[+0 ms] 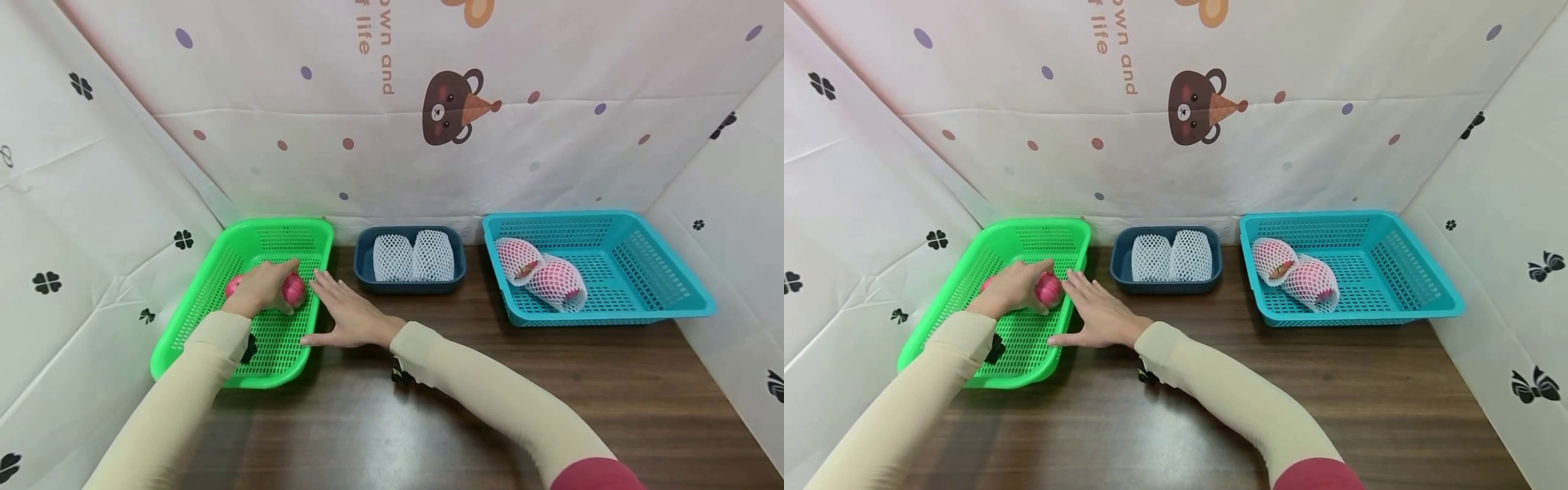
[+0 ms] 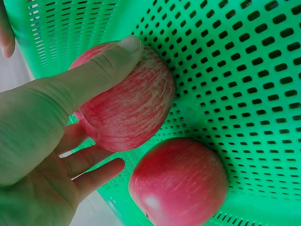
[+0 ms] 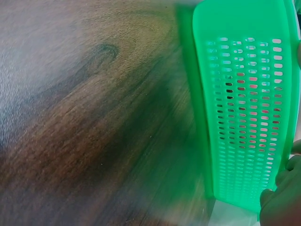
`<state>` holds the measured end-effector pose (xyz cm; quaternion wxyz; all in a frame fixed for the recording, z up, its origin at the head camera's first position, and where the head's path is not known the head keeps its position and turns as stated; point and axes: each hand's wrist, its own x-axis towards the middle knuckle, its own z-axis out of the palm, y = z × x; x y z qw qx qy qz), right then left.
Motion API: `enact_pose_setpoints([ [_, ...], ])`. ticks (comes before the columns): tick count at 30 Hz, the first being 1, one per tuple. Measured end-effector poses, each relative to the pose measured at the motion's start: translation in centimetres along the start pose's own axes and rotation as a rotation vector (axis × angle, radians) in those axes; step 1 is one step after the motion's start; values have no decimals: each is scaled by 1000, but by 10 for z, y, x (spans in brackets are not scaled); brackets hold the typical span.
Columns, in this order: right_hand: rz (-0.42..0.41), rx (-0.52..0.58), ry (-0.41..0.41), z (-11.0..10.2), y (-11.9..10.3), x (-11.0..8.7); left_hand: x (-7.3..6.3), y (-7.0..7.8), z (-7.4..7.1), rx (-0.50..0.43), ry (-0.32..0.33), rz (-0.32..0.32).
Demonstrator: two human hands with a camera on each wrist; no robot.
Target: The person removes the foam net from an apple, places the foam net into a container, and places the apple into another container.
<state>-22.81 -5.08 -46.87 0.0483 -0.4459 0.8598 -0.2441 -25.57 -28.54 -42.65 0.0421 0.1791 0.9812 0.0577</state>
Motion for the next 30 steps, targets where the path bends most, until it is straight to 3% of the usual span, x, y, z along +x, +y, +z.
enact_pose_setpoints([
  [19, -6, -16, 17, 0, 0, -2, 1, 1, -1, -10, -20, -22],
  [30, -113, -154, 61, -12, 5, -2, -2, 0, -2, -80, -56, -67],
])
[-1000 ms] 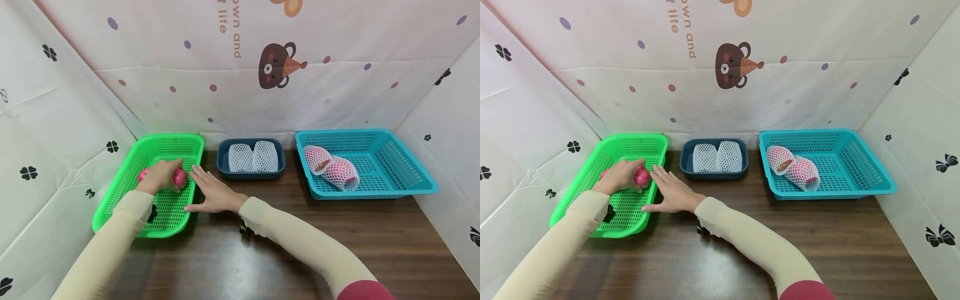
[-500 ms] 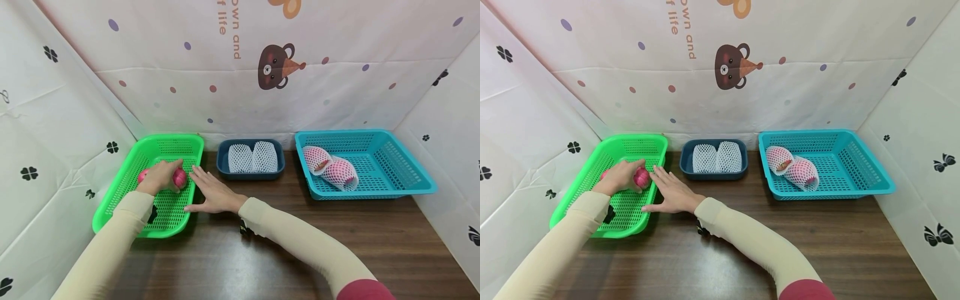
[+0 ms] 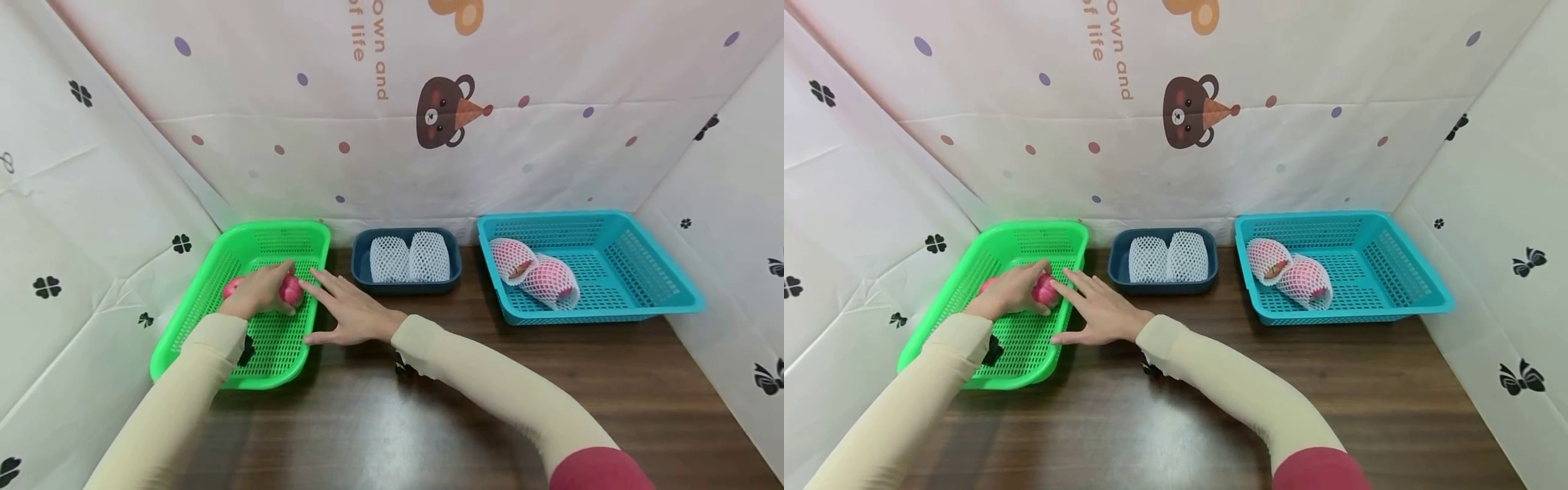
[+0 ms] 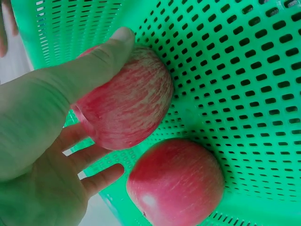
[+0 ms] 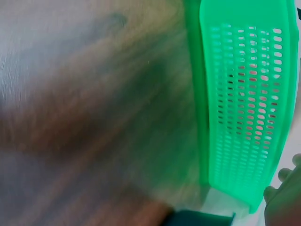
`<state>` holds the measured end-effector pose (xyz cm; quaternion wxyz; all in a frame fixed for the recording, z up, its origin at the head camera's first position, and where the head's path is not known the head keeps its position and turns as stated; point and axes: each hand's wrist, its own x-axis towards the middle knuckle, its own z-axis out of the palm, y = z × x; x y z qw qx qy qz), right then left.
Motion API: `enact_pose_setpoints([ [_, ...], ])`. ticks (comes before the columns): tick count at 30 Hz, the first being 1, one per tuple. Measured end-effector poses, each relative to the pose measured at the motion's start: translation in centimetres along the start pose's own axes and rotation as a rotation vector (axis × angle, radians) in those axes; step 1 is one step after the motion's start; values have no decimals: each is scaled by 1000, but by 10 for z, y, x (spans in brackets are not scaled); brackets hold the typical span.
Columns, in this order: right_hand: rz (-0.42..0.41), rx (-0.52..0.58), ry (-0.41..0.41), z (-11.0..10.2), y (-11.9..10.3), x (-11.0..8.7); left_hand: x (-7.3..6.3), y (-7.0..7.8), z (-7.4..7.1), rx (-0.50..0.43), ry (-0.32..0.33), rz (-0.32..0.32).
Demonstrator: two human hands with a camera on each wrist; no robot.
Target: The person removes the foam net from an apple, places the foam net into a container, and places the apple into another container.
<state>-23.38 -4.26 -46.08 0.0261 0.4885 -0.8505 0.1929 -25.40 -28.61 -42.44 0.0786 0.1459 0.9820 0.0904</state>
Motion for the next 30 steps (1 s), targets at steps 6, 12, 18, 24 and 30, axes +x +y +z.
enact_pose_setpoints([
  [6, -35, -78, 5, -16, 6, -3, -5, -6, -4, -83, -34, -31],
  [12, -51, -139, 23, -36, 16, -12, -8, -5, -17, -259, -16, -25],
  [18, -54, -205, 64, -58, 30, -24, -3, 4, -21, -383, 55, -5],
  [24, -22, -258, 90, -85, 47, -37, 2, 23, -23, -378, 191, 21],
  [30, 5, -301, 135, -113, 68, -53, 10, 46, -23, -472, 323, 58],
])
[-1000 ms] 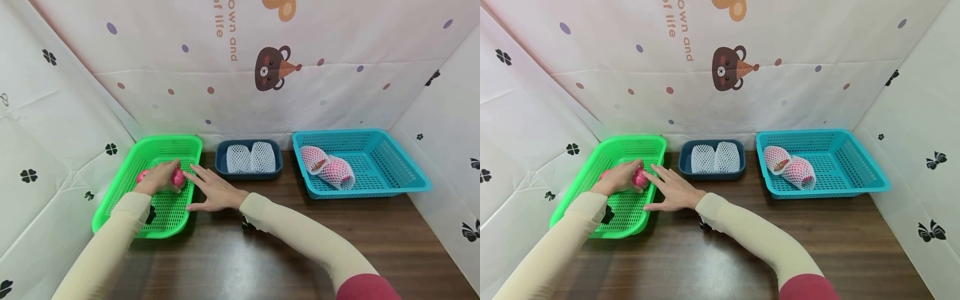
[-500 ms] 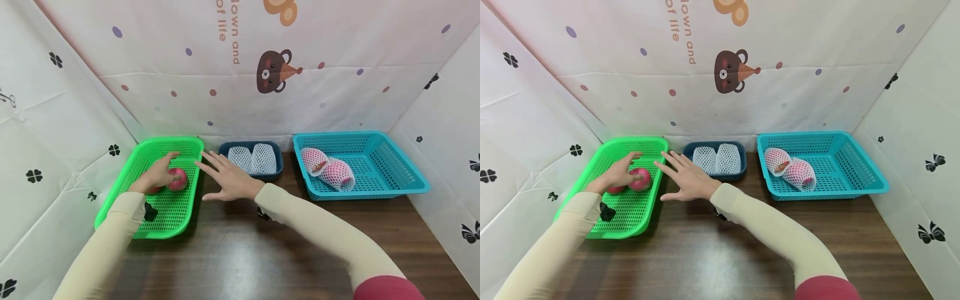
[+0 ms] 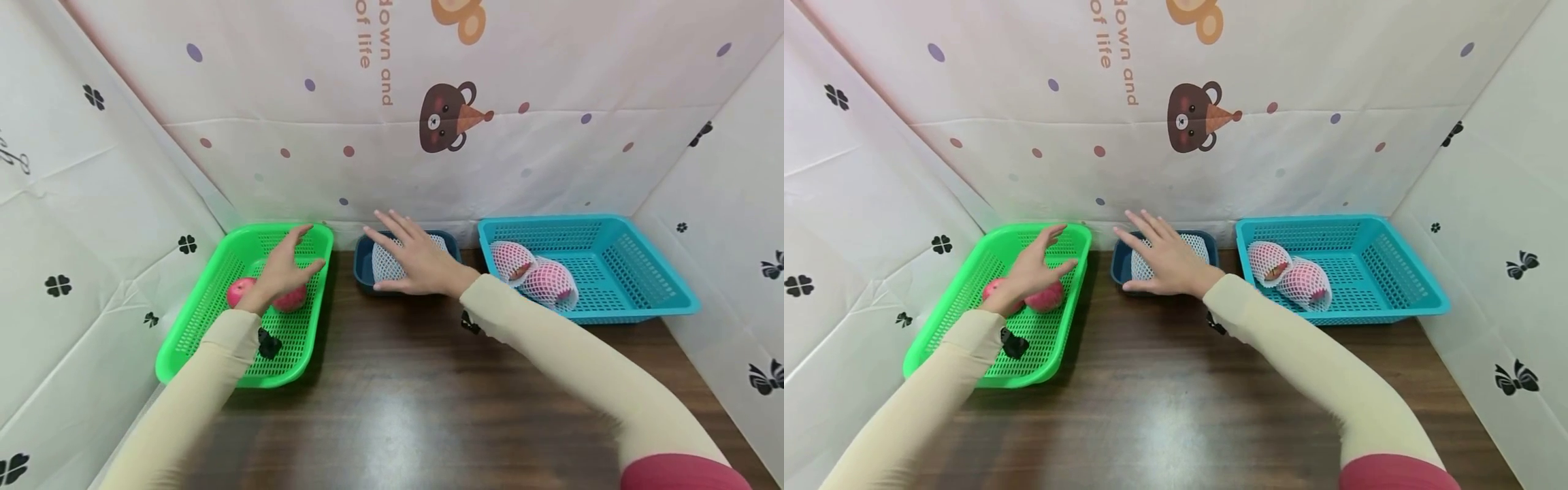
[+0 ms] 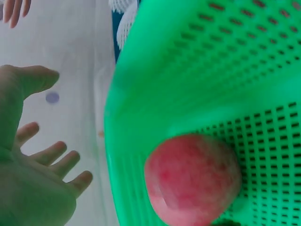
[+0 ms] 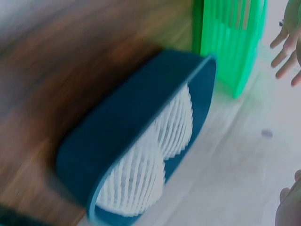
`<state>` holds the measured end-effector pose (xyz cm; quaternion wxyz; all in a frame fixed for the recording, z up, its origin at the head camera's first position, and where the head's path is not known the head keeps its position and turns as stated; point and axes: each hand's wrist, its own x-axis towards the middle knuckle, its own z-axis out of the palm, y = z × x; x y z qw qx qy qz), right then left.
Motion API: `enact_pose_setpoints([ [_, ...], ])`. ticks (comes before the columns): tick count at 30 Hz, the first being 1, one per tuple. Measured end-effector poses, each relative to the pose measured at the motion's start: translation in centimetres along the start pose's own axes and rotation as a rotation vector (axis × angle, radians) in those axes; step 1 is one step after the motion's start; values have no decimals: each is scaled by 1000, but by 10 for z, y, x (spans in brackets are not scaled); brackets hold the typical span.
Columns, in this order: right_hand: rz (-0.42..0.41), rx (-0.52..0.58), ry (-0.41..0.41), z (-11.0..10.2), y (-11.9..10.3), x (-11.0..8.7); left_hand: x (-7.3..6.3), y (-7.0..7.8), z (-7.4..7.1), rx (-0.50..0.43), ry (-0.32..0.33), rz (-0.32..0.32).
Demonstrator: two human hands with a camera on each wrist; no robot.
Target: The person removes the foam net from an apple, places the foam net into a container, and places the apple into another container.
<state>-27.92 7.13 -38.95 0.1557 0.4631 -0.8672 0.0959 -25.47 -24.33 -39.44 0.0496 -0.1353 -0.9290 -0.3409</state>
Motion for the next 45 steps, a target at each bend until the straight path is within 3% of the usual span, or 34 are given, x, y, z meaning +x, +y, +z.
enact_pose_setpoints([
  [6, 41, -35, 27, -17, 25, -15, 10, 23, 15, -55, 72, 76],
  [10, 57, -31, 52, -25, 41, -25, 16, 39, 28, -79, 85, 101],
  [20, 121, -100, 77, -33, 75, -54, 29, 76, 64, -74, 41, 109],
  [31, 230, -109, 31, -37, 95, -81, 34, 104, 111, -109, -13, 133],
  [38, 277, -77, -1, -41, 109, -94, 35, 118, 141, -150, -10, 166],
  [45, 354, -19, -54, -45, 123, -107, 32, 135, 161, -190, -39, 187],
])
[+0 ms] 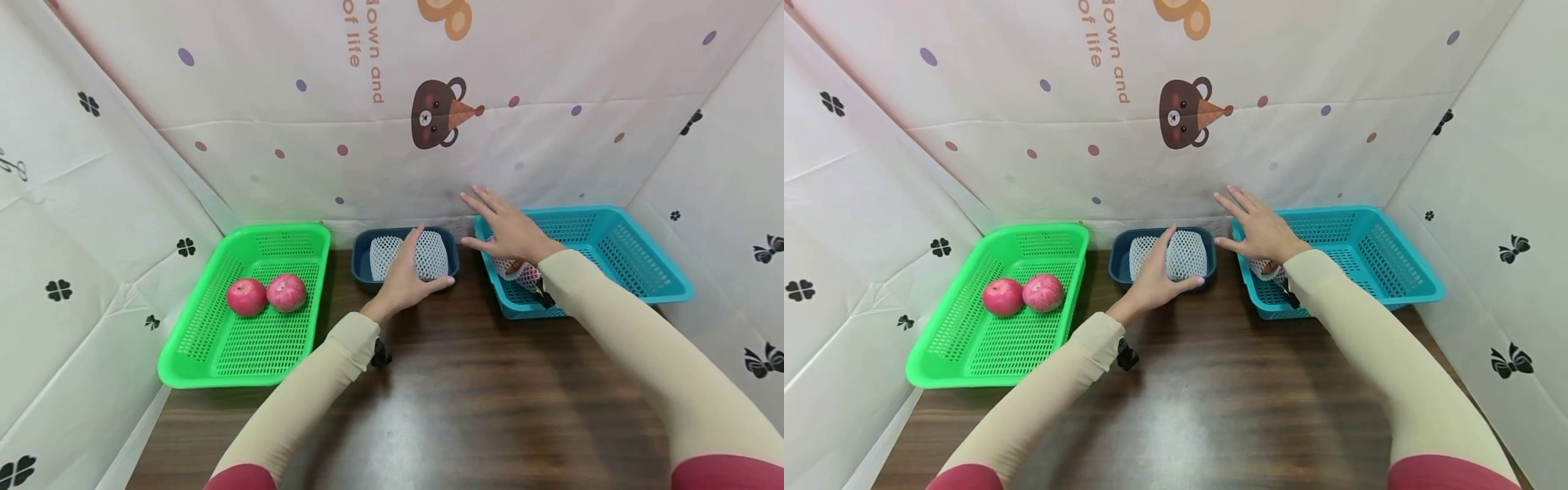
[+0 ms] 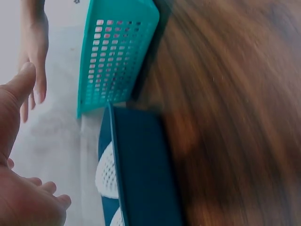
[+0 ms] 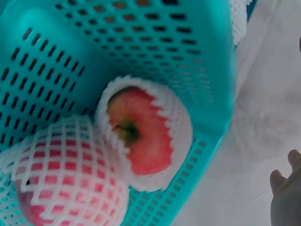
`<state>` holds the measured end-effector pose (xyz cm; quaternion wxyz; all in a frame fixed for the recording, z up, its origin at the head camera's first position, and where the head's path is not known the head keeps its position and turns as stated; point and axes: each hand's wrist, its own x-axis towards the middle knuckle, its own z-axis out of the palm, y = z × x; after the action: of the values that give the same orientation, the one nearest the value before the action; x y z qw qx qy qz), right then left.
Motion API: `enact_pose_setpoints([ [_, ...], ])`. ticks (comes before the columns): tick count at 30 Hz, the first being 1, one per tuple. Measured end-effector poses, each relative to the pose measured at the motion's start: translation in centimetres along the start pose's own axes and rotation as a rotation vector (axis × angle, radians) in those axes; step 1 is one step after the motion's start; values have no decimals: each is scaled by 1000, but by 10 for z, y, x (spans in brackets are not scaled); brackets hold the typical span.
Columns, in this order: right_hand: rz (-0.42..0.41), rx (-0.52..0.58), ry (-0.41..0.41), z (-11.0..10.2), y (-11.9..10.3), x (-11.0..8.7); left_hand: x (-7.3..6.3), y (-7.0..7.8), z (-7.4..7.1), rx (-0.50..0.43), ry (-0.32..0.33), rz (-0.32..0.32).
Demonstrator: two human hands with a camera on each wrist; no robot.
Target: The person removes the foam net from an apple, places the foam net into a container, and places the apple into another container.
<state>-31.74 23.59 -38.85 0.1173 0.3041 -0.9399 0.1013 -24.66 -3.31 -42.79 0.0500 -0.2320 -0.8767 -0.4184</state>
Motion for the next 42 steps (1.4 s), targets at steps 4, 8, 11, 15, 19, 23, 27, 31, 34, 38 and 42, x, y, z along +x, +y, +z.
enact_pose_setpoints([
  [4, 47, 9, -47, 0, 9, -3, 1, 7, 10, -22, -21, 17],
  [8, 89, 24, -69, -4, 15, -5, 2, 13, 21, -50, -40, 44],
  [11, 115, 22, -82, -6, 18, -6, 2, 17, 30, -76, -60, 44],
  [15, 159, 26, -131, -7, 20, -8, 1, 23, 41, -103, -86, 22],
  [19, 202, 28, -197, -8, 22, -9, 0, 28, 50, -123, -103, 20],
  [23, 236, 23, -265, -8, 25, -9, 1, 31, 60, -118, -120, 42],
  [27, 259, 29, -339, -9, 25, -9, 1, 32, 70, -75, -167, 56],
  [31, 282, 18, -413, -9, 25, -8, 1, 33, 79, -25, -206, 50],
  [34, 302, 3, -460, -9, 25, -7, 1, 34, 84, -15, -224, 40],
  [38, 336, -3, -508, -8, 25, -6, 2, 36, 89, -24, -243, 35],
  [42, 369, 5, -550, -8, 24, -7, 2, 37, 96, -18, -262, 43],
])
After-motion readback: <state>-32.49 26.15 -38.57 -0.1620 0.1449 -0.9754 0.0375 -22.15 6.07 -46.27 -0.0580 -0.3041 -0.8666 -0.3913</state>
